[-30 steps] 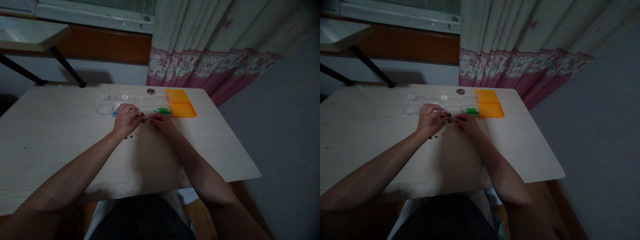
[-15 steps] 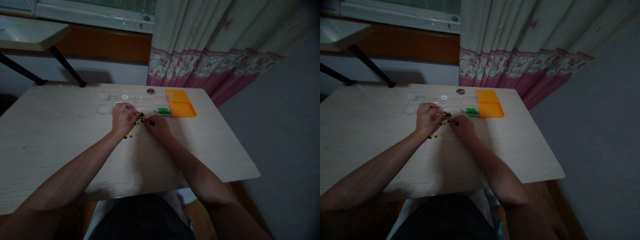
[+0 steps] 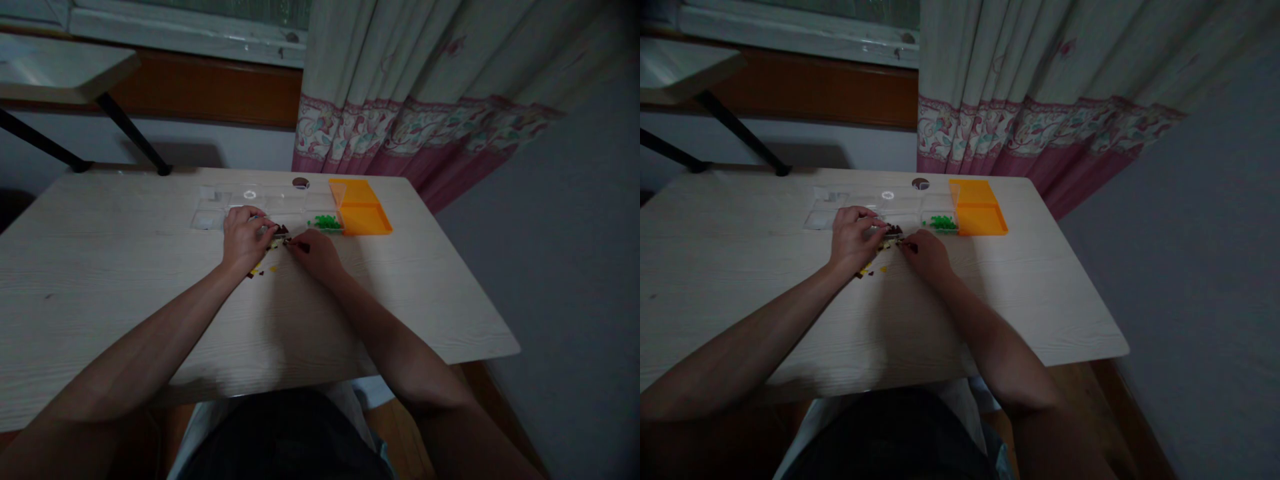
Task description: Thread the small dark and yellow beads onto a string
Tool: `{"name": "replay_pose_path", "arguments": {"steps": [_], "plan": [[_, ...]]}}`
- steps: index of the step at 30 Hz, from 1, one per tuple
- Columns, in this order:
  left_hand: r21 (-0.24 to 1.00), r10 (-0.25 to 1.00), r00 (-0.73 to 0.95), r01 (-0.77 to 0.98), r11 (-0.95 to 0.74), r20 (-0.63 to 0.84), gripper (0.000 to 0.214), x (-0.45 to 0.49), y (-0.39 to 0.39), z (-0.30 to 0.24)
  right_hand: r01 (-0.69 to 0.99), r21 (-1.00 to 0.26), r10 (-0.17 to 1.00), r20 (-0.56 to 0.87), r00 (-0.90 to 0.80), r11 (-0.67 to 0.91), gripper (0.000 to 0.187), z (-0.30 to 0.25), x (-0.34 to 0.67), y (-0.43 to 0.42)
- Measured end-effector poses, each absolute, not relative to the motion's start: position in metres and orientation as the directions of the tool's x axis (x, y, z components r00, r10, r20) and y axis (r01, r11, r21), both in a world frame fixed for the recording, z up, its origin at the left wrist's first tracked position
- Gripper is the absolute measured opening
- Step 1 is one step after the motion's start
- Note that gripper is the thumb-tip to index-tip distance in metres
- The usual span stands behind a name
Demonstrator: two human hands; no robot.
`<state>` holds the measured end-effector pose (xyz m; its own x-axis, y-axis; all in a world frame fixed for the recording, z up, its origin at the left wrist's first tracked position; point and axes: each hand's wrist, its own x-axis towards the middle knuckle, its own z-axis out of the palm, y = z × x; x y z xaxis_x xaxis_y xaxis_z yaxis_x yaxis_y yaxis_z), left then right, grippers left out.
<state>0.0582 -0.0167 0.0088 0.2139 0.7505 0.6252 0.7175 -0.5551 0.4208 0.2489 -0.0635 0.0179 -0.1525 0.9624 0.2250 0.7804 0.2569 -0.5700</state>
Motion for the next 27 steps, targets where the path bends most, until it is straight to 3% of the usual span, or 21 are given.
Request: {"name": "replay_pose_path", "arguments": {"steps": [11,17,27], "plan": [[0.423,0.745,0.22,0.707,-0.567,0.63,0.008,0.057,-0.015,0.007,0.752,-0.603,0.961,0.229,-0.158,0.267,0.015,0.016,0.255,-0.06],[0.443,0.764,0.21,0.709,-0.549,0.61,0.01,0.058,-0.016,0.007,0.702,-0.638,0.947,0.164,-0.277,0.316,0.011,0.021,0.261,-0.06],[0.429,0.765,0.211,0.723,-0.541,0.608,0.008,0.059,-0.015,0.007,0.709,-0.542,0.891,0.251,-0.377,0.452,0.015,0.022,0.259,-0.064]]}}
